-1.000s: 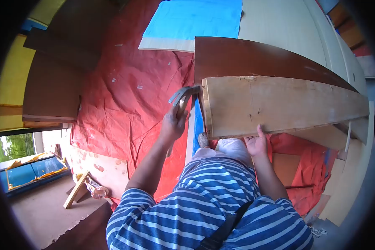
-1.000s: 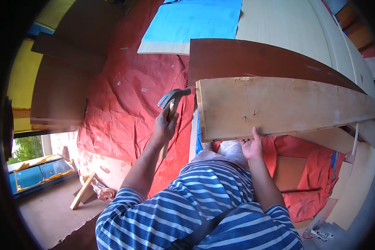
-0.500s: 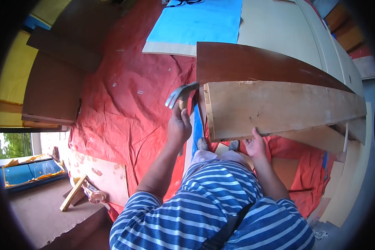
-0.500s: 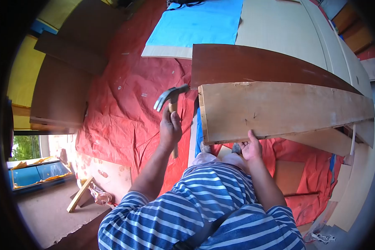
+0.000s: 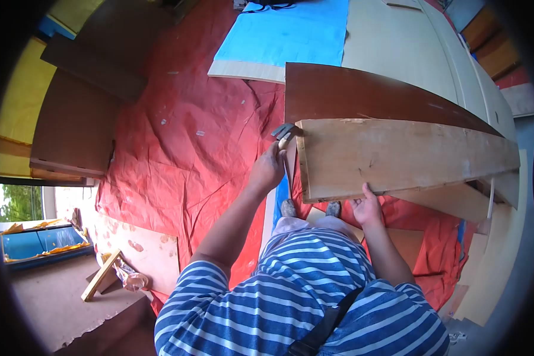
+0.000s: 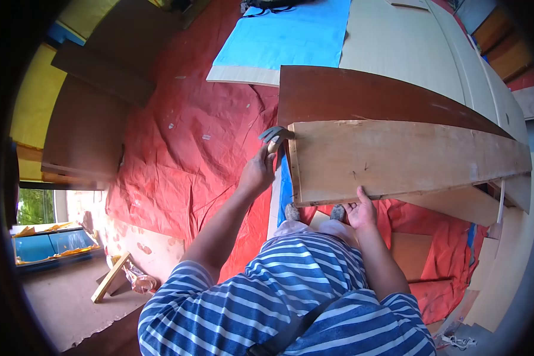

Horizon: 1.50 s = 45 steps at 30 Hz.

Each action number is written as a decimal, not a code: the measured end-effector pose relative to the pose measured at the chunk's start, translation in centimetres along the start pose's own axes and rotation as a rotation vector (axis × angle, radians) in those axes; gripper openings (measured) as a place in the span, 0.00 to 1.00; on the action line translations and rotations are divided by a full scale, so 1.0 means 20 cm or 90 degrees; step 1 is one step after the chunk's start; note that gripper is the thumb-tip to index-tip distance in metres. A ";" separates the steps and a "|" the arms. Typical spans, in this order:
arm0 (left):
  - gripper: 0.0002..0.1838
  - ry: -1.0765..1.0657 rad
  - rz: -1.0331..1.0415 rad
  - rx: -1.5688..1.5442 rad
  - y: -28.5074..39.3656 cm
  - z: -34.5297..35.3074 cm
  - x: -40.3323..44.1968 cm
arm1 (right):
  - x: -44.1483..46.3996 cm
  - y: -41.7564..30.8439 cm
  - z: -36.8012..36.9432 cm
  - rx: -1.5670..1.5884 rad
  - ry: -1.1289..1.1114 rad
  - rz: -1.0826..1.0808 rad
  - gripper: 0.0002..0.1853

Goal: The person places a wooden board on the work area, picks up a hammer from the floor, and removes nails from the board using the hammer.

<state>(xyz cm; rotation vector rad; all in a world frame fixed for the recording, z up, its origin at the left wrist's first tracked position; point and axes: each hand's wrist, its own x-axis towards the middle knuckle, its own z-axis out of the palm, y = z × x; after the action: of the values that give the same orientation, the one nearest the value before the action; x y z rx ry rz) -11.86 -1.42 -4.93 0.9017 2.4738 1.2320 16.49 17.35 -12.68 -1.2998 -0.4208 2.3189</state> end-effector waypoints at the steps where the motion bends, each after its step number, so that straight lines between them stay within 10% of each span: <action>1: 0.18 -0.054 -0.050 0.004 -0.04 0.03 0.01 | -0.01 0.00 -0.02 -0.002 0.000 0.001 0.20; 9: 0.21 0.183 0.207 -0.013 -0.19 0.12 -0.05 | -0.01 0.00 0.01 -0.002 0.000 -0.012 0.18; 12: 0.19 0.030 -0.002 -0.023 -0.09 0.04 -0.08 | -0.05 -0.01 0.06 -0.020 0.044 -0.016 0.18; 27: 0.24 0.026 0.013 -0.082 -0.06 -0.14 -0.04 | 0.01 0.00 -0.02 -0.035 0.014 -0.011 0.20; 32: 0.37 -0.223 -0.127 -0.207 -0.13 -0.26 0.11 | 0.01 0.00 -0.02 -0.042 0.020 -0.009 0.20; 35: 0.41 -0.107 0.015 0.079 -0.10 -0.23 0.18 | 0.01 0.01 -0.05 -0.045 0.008 -0.008 0.20; 45: 0.40 -0.126 -0.105 0.231 0.12 -0.01 0.16 | -0.03 0.00 0.01 -0.036 0.020 0.005 0.20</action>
<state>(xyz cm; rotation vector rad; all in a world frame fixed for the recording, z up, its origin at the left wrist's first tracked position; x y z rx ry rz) -13.37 1.52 -2.67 0.8311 2.5873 0.6193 16.56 17.03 -12.08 -1.3642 -0.4745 2.3052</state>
